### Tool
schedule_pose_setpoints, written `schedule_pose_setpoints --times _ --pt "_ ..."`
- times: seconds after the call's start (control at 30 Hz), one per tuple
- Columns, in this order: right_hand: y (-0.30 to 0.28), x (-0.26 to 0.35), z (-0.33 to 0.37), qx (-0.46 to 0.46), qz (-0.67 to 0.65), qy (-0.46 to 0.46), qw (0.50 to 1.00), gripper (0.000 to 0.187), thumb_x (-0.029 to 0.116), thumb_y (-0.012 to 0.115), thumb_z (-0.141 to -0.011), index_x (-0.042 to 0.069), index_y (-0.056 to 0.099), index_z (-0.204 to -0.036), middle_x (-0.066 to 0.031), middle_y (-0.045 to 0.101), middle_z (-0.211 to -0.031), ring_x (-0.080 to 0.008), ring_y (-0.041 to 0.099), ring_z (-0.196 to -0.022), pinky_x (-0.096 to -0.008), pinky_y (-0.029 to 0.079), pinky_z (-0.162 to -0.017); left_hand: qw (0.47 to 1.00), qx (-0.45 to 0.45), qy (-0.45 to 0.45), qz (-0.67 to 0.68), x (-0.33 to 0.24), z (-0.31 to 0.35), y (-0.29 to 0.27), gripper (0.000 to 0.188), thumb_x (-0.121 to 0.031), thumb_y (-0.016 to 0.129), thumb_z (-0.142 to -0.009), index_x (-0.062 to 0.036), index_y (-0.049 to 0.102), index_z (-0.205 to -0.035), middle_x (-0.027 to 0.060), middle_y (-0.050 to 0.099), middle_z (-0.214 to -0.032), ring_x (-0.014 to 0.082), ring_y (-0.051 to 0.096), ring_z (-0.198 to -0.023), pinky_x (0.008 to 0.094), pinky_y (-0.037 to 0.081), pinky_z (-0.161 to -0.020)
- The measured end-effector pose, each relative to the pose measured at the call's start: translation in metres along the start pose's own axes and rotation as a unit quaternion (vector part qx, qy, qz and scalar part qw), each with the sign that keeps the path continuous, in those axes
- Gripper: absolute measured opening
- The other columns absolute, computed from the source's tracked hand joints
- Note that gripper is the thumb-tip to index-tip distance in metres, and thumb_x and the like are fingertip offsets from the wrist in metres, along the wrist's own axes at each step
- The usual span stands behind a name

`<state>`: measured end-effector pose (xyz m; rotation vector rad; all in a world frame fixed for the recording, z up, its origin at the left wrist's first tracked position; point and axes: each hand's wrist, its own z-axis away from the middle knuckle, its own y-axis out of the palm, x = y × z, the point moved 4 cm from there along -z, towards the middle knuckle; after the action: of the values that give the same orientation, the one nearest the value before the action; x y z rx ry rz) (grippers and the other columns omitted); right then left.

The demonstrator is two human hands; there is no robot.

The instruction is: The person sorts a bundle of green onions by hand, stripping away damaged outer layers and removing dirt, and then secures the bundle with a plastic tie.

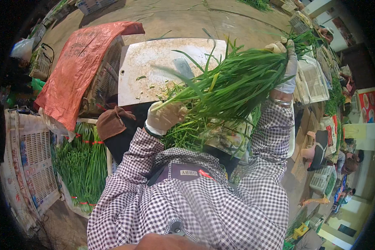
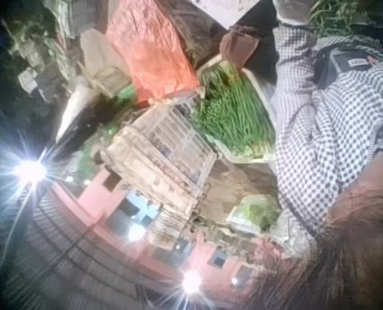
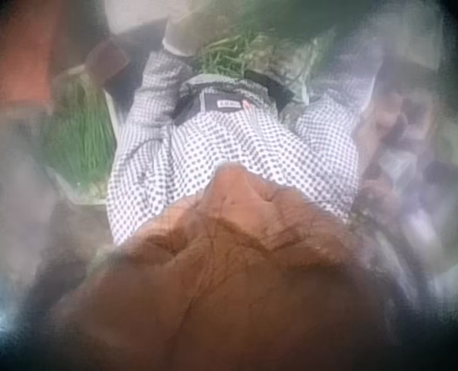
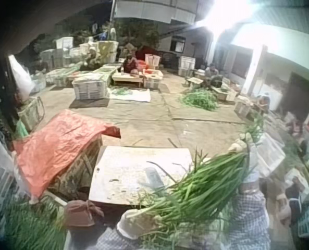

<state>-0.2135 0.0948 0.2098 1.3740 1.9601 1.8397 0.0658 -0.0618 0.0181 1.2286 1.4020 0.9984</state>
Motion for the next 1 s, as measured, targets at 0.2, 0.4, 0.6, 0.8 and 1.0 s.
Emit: schedule_pose_setpoints --times 0.2,0.4,0.6,0.8,1.0 --pt "0.017 -0.025 0.0 -0.008 -0.039 0.027 0.999 0.021 0.025 0.057 -0.093 0.005 0.055 -0.086 0.0038 0.041 -0.064 -0.0104 0.041 -0.061 -0.0288 0.043 -0.074 0.989 -0.03 -0.04 -0.14 0.009 -0.015 -0.025 0.032 -0.002 0.053 -0.091 0.0021 0.055 -0.123 0.0159 0.057 -0.124 0.0193 0.059 -0.106 0.0293 0.051 -0.087" --pt "0.023 -0.019 -0.003 -0.008 0.045 0.004 0.999 0.022 0.026 0.057 -0.093 0.005 0.055 -0.087 0.0039 0.04 -0.064 -0.0105 0.041 -0.061 -0.0289 0.043 -0.074 0.936 -0.128 -0.07 -0.32 0.027 -0.028 -0.034 0.021 -0.004 0.056 -0.09 0.0022 0.061 -0.109 0.0169 0.062 -0.113 0.0216 0.062 -0.097 0.0331 0.053 -0.088" --pt "0.031 -0.026 -0.001 0.008 -0.016 0.036 0.999 0.021 0.024 0.054 -0.094 0.004 0.054 -0.087 0.0035 0.039 -0.064 -0.0104 0.04 -0.059 -0.0272 0.042 -0.075 0.963 -0.099 -0.063 -0.243 0.03 -0.022 -0.033 0.026 -0.001 0.06 -0.087 0.0028 0.058 -0.113 0.0181 0.062 -0.111 0.0216 0.063 -0.099 0.0318 0.054 -0.086" --pt "0.028 -0.025 0.001 0.008 0.005 0.029 1.0 0.022 0.025 0.054 -0.095 0.005 0.055 -0.088 0.0034 0.037 -0.063 -0.0104 0.039 -0.058 -0.0282 0.043 -0.076 0.97 -0.017 -0.073 -0.233 0.035 -0.022 -0.047 0.044 -0.01 0.063 -0.088 -0.0015 0.05 -0.129 0.0073 0.062 -0.113 0.0147 0.061 -0.097 0.0287 0.051 -0.087" --pt "0.014 -0.022 -0.007 -0.005 -0.01 0.02 1.0 0.022 0.025 0.054 -0.094 0.005 0.055 -0.086 0.0026 0.039 -0.063 -0.0124 0.04 -0.057 -0.03 0.043 -0.077 0.958 0.034 -0.069 -0.278 0.03 -0.009 -0.051 0.024 -0.009 0.06 -0.088 -0.0005 0.054 -0.109 -0.0005 0.055 -0.085 0.0127 0.055 -0.073 0.0259 0.051 -0.07"
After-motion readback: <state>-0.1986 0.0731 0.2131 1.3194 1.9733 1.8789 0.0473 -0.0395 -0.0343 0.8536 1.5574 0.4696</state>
